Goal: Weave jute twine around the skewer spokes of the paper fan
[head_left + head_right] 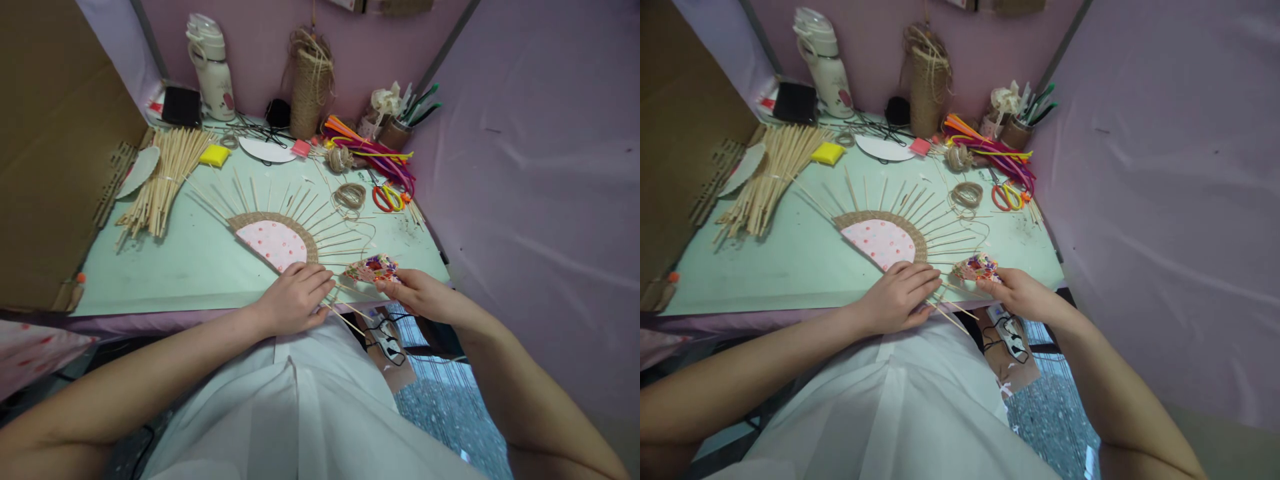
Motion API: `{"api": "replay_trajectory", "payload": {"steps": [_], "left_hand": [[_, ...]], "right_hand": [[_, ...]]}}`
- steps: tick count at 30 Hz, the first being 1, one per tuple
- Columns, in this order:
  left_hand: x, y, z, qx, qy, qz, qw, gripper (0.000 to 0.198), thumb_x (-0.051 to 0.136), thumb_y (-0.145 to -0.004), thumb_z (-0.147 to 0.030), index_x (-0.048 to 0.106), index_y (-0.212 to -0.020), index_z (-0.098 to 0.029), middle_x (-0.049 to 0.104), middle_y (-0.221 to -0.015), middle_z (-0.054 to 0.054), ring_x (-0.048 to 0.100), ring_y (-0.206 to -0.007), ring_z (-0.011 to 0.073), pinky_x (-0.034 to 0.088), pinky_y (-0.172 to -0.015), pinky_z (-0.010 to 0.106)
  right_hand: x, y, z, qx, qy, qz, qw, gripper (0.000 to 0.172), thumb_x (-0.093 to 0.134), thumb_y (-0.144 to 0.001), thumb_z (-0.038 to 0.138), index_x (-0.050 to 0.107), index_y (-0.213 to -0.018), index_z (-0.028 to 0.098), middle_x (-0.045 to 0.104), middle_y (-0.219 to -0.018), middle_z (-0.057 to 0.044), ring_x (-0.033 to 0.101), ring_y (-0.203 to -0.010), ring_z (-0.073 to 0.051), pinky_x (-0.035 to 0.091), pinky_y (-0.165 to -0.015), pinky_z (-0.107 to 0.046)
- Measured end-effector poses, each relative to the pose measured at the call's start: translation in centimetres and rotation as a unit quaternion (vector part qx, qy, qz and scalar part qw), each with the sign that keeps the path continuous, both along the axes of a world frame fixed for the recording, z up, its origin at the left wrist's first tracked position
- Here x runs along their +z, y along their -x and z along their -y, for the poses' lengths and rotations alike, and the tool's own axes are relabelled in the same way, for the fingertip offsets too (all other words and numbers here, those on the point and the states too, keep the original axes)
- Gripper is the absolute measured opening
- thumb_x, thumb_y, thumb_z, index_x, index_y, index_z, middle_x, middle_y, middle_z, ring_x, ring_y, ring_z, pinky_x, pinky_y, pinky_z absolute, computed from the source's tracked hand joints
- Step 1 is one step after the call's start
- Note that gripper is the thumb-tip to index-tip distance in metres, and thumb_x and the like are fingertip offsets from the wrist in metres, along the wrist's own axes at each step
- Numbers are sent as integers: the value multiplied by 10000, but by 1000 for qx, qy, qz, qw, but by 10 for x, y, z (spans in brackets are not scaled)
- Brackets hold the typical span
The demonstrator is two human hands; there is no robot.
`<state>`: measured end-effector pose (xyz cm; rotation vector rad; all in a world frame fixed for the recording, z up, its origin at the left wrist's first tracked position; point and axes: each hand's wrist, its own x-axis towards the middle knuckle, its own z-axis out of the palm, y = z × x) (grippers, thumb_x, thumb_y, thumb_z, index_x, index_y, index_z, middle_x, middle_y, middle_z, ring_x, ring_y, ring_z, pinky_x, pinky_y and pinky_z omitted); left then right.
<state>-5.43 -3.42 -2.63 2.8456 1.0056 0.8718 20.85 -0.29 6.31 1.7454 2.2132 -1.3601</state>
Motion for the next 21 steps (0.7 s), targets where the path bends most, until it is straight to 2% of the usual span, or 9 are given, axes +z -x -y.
{"api": "replay_trajectory", "payload": {"steps": [12, 17, 21], "left_hand": [[-1, -1, -1, 1, -2, 2, 1000, 378, 520, -883, -315, 641, -1173, -104, 666, -1234, 129, 570, -1167, 270, 398, -953, 403], [-1, 0, 0, 1, -2, -3, 1000, 378, 517, -885, -322, 642, -1174, -113, 666, -1236, 126, 571, -1163, 271, 401, -947, 406], [0, 0, 0, 0, 3, -1, 1000, 381, 518, -886, -317, 640, -1178, -106, 665, -1235, 132, 568, -1166, 270, 401, -949, 409]], "right_hand": [[0, 0, 1, 5, -11, 5, 1000, 526, 453, -832, 695, 515, -731, 182, 333, -520, 57, 285, -486, -96, 253, -470, -250], [-1, 0, 0, 8, -15, -1, 1000, 545, 452, -828, 704, 547, -762, 171, 377, -550, 42, 317, -524, -109, 284, -492, -254], [-1, -1, 0, 15, -26, 8, 1000, 548, 443, -834, 705, 534, -714, 178, 358, -533, 44, 309, -523, -110, 277, -496, -256]]}}
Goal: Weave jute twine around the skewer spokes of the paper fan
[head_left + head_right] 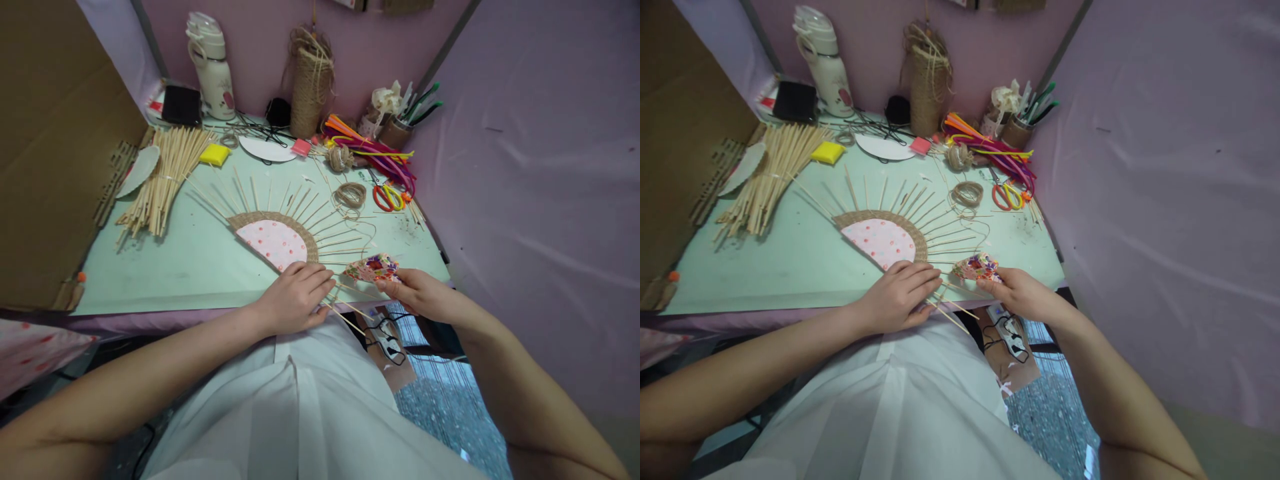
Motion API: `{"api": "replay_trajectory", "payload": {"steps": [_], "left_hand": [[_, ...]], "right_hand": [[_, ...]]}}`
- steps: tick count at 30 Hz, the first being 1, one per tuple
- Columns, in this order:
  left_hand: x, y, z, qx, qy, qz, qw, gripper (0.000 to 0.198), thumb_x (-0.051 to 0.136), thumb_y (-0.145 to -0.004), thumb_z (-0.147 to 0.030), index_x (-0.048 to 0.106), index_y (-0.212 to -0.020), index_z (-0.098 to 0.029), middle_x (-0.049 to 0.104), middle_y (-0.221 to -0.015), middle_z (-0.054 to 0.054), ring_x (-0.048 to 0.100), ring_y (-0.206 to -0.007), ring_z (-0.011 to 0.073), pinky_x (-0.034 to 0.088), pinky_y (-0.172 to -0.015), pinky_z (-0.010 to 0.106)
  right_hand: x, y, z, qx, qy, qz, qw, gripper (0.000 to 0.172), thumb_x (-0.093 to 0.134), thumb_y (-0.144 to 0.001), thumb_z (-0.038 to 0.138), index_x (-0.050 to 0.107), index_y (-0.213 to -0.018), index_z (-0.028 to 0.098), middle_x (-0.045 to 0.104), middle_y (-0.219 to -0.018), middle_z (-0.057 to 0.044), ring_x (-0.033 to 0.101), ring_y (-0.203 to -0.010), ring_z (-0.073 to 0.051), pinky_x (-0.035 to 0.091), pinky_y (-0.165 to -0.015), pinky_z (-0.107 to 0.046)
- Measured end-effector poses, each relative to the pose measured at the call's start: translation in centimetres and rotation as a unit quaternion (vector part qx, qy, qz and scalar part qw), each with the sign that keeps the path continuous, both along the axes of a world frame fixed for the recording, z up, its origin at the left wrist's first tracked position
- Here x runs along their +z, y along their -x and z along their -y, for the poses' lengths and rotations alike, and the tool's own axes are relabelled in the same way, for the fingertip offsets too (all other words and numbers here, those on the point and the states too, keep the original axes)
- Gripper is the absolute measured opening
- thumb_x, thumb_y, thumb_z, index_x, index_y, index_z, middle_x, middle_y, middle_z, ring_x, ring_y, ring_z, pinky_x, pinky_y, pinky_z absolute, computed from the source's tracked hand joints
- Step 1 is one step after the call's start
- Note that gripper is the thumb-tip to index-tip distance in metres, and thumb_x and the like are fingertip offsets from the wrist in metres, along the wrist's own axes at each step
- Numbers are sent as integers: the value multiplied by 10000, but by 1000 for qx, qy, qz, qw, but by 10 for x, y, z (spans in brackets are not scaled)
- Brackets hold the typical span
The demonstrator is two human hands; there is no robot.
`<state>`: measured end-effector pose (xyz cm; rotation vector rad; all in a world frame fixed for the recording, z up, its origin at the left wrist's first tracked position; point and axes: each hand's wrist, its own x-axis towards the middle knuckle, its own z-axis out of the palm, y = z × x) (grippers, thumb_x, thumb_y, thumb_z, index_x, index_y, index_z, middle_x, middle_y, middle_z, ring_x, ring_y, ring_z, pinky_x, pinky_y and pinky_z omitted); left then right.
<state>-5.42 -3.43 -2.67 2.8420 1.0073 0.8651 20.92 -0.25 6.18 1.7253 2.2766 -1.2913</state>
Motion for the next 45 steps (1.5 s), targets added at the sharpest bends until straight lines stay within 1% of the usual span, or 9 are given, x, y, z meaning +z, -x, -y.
{"api": "replay_trajectory", "payload": {"steps": [5, 11, 17, 23, 26, 30, 35, 40, 45], "left_hand": [[1, 0, 0, 3, 6, -4, 1000, 374, 509, -892, -322, 644, -1177, -121, 663, -1242, 128, 566, -1174, 267, 399, -955, 406], [0, 0, 0, -3, -8, 7, 1000, 379, 520, -885, -314, 644, -1165, -91, 669, -1220, 140, 575, -1152, 275, 406, -935, 410], [1, 0, 0, -2, -1, 4, 1000, 378, 526, -882, -311, 641, -1175, -101, 666, -1224, 144, 567, -1167, 277, 402, -943, 412], [1, 0, 0, -2, 1, 0, 1000, 382, 510, -887, -312, 639, -1180, -105, 664, -1233, 139, 571, -1163, 273, 409, -939, 414], [1, 0, 0, 1, -2, -2, 1000, 377, 505, -888, -312, 641, -1176, -112, 667, -1235, 130, 573, -1162, 270, 407, -943, 408], [2, 0, 0, 2, -6, -1, 1000, 372, 503, -892, -316, 645, -1163, -105, 671, -1227, 128, 577, -1157, 268, 402, -946, 403], [1, 0, 0, 2, -6, -1, 1000, 377, 506, -891, -318, 639, -1170, -102, 671, -1228, 126, 574, -1160, 268, 396, -949, 404], [1, 0, 0, 1, -1, -6, 1000, 378, 505, -894, -325, 637, -1176, -110, 665, -1239, 127, 572, -1165, 268, 394, -950, 405], [2, 0, 1, -1, 4, -4, 1000, 378, 512, -892, -318, 636, -1177, -103, 664, -1233, 137, 569, -1168, 275, 391, -953, 409]], "right_hand": [[0, -1, 0, 4, 2, -1, 1000, 535, 439, -846, 695, 518, -708, 184, 343, -531, 49, 295, -515, -107, 271, -493, -255], [0, -1, 0, -1, 4, 4, 1000, 544, 450, -835, 702, 537, -716, 179, 360, -529, 45, 310, -520, -110, 286, -500, -256], [1, 0, 0, 0, 11, -5, 1000, 536, 445, -847, 684, 562, -779, 165, 380, -560, 40, 313, -532, -108, 287, -494, -252], [-1, -1, 0, -5, 19, -9, 1000, 516, 456, -845, 677, 520, -731, 177, 349, -545, 48, 300, -515, -102, 254, -465, -248], [-1, -1, 0, -6, 17, -13, 1000, 521, 465, -837, 678, 540, -744, 170, 373, -562, 40, 303, -527, -104, 266, -473, -248], [0, -1, 0, 5, 11, -22, 1000, 528, 458, -850, 664, 582, -803, 153, 427, -615, 18, 342, -577, -117, 305, -513, -250], [0, -1, -1, 4, 11, -9, 1000, 536, 450, -852, 669, 574, -769, 155, 407, -603, 23, 327, -572, -115, 298, -514, -253], [-1, -1, 0, 4, 13, -14, 1000, 534, 455, -851, 671, 579, -808, 153, 427, -620, 17, 341, -580, -121, 314, -522, -256], [0, -1, 0, 1, 16, -10, 1000, 529, 454, -848, 673, 571, -795, 160, 423, -597, 26, 347, -556, -118, 320, -523, -256]]}}
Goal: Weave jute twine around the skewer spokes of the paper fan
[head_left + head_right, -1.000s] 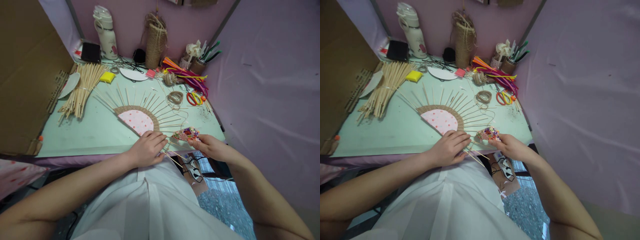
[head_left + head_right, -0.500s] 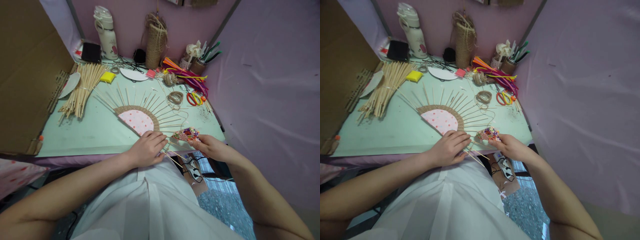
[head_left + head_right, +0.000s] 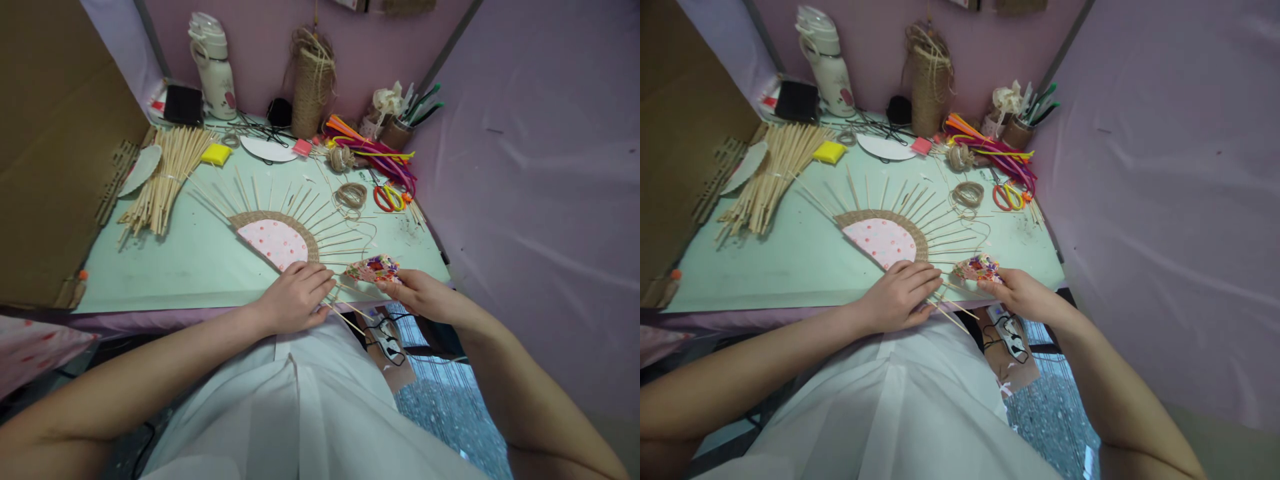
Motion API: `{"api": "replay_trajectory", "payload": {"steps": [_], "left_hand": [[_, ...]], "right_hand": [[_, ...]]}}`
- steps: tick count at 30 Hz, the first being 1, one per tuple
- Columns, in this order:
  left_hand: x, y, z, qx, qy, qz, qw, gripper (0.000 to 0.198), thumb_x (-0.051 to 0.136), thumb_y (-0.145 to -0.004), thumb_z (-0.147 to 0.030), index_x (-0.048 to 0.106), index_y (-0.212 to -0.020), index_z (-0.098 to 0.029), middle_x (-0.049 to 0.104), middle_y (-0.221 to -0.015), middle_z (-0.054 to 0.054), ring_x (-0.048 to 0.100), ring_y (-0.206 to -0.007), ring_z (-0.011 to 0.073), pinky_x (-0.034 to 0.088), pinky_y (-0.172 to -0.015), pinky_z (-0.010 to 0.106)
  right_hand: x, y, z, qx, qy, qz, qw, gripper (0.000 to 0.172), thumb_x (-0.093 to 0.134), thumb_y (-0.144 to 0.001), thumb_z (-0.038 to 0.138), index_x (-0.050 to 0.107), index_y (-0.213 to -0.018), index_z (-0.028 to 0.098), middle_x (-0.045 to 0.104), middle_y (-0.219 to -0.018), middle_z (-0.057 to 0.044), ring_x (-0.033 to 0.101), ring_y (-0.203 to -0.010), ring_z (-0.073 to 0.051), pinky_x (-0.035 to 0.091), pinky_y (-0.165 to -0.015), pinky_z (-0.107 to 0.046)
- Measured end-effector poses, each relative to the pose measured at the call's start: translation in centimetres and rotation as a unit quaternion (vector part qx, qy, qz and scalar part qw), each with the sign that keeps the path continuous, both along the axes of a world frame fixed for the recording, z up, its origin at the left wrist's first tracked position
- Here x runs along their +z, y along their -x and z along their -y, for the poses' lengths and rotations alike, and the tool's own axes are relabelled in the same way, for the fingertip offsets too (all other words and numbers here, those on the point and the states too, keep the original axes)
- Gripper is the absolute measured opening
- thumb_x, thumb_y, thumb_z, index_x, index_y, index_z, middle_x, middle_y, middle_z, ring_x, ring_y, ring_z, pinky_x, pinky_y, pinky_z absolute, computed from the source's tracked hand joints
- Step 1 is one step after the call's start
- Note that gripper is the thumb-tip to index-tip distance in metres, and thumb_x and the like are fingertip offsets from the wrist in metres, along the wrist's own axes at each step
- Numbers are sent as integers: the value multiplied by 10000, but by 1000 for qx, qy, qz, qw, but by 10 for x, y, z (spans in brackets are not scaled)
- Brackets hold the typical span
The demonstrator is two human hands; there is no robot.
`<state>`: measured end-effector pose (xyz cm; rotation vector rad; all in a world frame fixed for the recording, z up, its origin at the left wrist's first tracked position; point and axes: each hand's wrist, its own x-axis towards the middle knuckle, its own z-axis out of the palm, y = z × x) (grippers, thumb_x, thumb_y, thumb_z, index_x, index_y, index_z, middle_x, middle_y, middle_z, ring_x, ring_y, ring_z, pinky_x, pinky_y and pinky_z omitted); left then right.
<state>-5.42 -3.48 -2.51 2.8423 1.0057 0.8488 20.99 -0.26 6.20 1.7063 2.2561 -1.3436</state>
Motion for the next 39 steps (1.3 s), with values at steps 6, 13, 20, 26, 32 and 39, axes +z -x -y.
{"api": "replay_trajectory", "payload": {"steps": [6, 13, 20, 26, 32, 39], "left_hand": [[-1, 0, 0, -2, 17, -3, 1000, 384, 518, -891, -316, 631, -1201, -121, 653, -1248, 142, 555, -1186, 273, 391, -960, 420], [-1, 0, 0, -2, -2, 3, 1000, 381, 500, -897, -320, 637, -1181, -105, 660, -1236, 143, 561, -1172, 273, 398, -948, 423], [0, 0, 0, -3, 20, -3, 1000, 382, 512, -892, -314, 633, -1200, -125, 652, -1245, 146, 555, -1186, 277, 396, -956, 430], [-1, 0, 0, -4, 4, 3, 1000, 376, 512, -895, -315, 634, -1189, -115, 656, -1240, 147, 561, -1181, 280, 399, -946, 422], [-1, 0, -1, -2, -4, 0, 1000, 375, 493, -904, -328, 640, -1172, -112, 668, -1228, 135, 572, -1166, 277, 402, -943, 415], [-1, 0, 0, 4, -8, 3, 1000, 367, 504, -898, -326, 640, -1166, -115, 666, -1238, 127, 571, -1171, 269, 400, -950, 406]], "right_hand": [[-2, -2, -1, -5, 6, 4, 1000, 517, 480, -839, 664, 591, -807, 160, 454, -595, 24, 377, -547, -125, 338, -529, -263], [-1, -1, -1, 6, -5, 1, 1000, 538, 462, -847, 676, 598, -822, 156, 505, -643, -1, 398, -589, -138, 346, -550, -267], [-1, -1, 0, -3, -5, 6, 1000, 546, 457, -839, 693, 584, -782, 165, 410, -536, 34, 345, -526, -121, 311, -506, -262], [-1, -1, -1, -3, -14, 6, 1000, 535, 469, -829, 688, 584, -759, 170, 446, -562, 22, 364, -539, -126, 320, -514, -264], [-1, -2, -1, -6, -38, 4, 999, 504, 489, -831, 659, 599, -763, 172, 541, -634, -11, 437, -590, -153, 351, -548, -272], [17, -12, 8, -107, -82, -4, 991, 500, 499, -809, 685, 518, -664, 207, 423, -485, 21, 379, -491, -134, 314, -488, -274]]}}
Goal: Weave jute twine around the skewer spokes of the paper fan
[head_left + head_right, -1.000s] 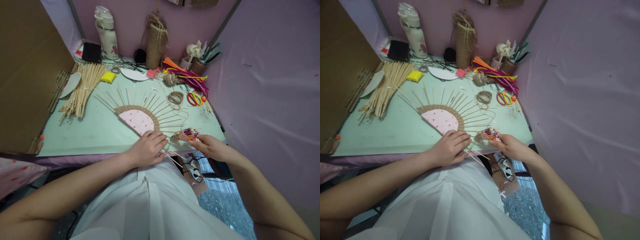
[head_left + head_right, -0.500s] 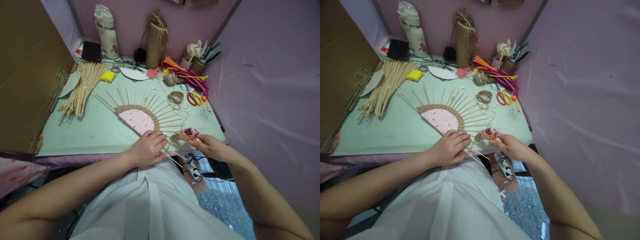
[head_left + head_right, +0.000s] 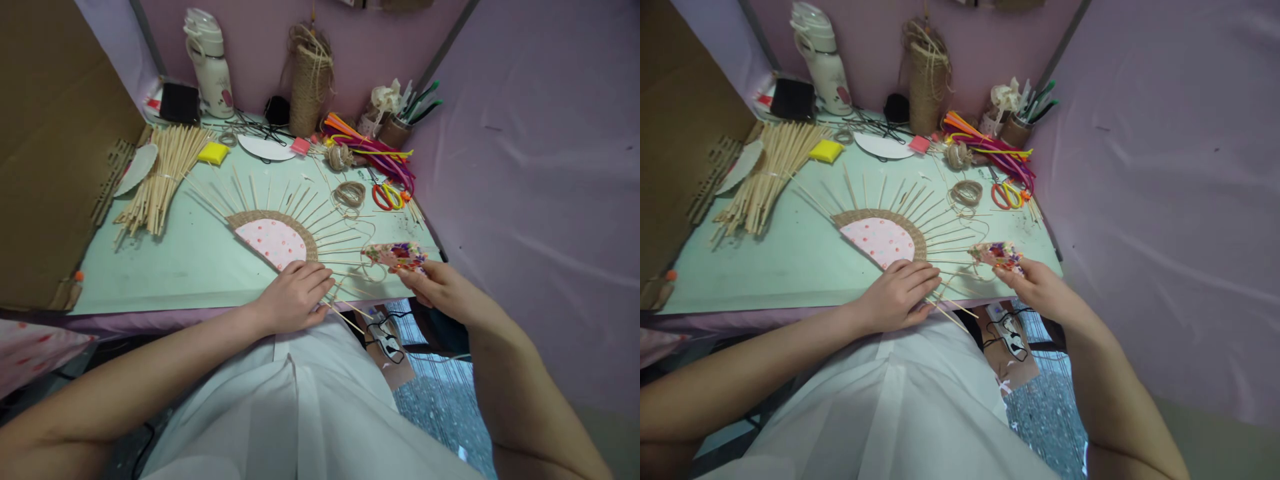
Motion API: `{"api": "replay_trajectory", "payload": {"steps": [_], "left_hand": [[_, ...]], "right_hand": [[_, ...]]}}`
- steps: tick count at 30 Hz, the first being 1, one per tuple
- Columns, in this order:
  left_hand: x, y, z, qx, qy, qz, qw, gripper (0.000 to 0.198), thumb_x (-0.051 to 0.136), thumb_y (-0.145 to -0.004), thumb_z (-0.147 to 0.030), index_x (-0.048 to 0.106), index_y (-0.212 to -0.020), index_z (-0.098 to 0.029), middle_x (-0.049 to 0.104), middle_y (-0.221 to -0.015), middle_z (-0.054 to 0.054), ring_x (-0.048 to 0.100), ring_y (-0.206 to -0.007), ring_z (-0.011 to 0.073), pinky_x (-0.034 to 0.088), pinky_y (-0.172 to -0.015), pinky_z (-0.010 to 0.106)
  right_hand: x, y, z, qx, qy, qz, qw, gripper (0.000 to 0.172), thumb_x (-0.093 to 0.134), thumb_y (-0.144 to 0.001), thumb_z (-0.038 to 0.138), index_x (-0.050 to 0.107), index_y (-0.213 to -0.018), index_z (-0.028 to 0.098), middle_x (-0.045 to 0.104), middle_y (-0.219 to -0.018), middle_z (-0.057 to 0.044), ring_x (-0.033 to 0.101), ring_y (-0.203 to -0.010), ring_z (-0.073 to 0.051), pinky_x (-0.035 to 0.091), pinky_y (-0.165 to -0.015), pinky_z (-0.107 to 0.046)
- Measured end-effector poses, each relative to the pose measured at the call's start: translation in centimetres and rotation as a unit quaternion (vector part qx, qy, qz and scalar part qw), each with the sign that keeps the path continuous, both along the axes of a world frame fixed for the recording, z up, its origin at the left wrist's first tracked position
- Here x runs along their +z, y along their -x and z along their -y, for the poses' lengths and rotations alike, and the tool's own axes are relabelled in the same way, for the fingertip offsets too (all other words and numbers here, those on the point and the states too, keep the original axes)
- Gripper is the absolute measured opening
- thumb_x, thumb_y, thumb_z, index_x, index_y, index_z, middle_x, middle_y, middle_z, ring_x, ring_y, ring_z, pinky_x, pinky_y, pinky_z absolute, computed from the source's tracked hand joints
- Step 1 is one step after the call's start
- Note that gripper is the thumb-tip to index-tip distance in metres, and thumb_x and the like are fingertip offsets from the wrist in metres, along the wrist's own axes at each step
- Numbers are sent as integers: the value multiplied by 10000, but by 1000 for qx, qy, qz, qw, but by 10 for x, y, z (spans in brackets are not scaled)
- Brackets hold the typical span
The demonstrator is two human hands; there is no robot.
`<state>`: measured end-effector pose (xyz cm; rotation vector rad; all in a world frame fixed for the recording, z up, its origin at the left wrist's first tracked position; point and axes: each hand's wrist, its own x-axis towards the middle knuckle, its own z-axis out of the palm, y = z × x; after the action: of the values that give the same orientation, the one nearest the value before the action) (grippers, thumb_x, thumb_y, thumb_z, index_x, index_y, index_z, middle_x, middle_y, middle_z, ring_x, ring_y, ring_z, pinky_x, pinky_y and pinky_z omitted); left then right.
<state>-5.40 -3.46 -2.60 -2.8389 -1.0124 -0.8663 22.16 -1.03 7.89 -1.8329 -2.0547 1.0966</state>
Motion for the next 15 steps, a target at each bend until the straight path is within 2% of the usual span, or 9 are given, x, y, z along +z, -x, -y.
{"api": "replay_trajectory", "payload": {"steps": [2, 4, 7, 11, 15], "left_hand": [[0, 0, 0, -2, -3, 5, 1000, 367, 511, -895, -319, 642, -1159, -102, 667, -1232, 129, 573, -1168, 270, 401, -950, 402], [0, 0, 0, -4, -4, 6, 1000, 365, 518, -888, -311, 643, -1154, -94, 667, -1229, 132, 573, -1165, 272, 402, -948, 401], [-1, 0, 0, -1, -5, 3, 1000, 364, 526, -878, -310, 637, -1160, -107, 657, -1241, 134, 565, -1173, 269, 401, -953, 403], [-2, 0, 0, 4, -4, -2, 1000, 369, 544, -864, -308, 625, -1171, -119, 642, -1256, 140, 551, -1188, 272, 400, -963, 408], [-2, 0, 0, 7, -12, -11, 1000, 357, 547, -866, -293, 618, -1170, -121, 627, -1270, 151, 541, -1199, 284, 397, -975, 420]], "right_hand": [[-6, -9, -5, -55, -31, -12, 998, 492, 485, -815, 681, 513, -706, 202, 430, -509, 25, 378, -482, -125, 314, -479, -266], [-22, -22, -18, -117, -84, -8, 990, 473, 482, -819, 660, 536, -785, 191, 453, -553, 23, 409, -500, -131, 327, -488, -260], [-55, -44, -44, -176, -195, 92, 960, 394, 529, -801, 550, 596, -884, 171, 543, -641, -18, 478, -583, -169, 350, -551, -276], [-91, -61, -66, -165, -244, 199, 935, 345, 439, -853, 388, 637, -960, 127, 610, -797, -118, 518, -684, -219, 370, -612, -314], [-102, -59, -64, -154, -312, 257, 902, 468, 502, -835, 390, 607, -1164, 74, 596, -995, -210, 555, -876, -315, 416, -734, -405]]}}
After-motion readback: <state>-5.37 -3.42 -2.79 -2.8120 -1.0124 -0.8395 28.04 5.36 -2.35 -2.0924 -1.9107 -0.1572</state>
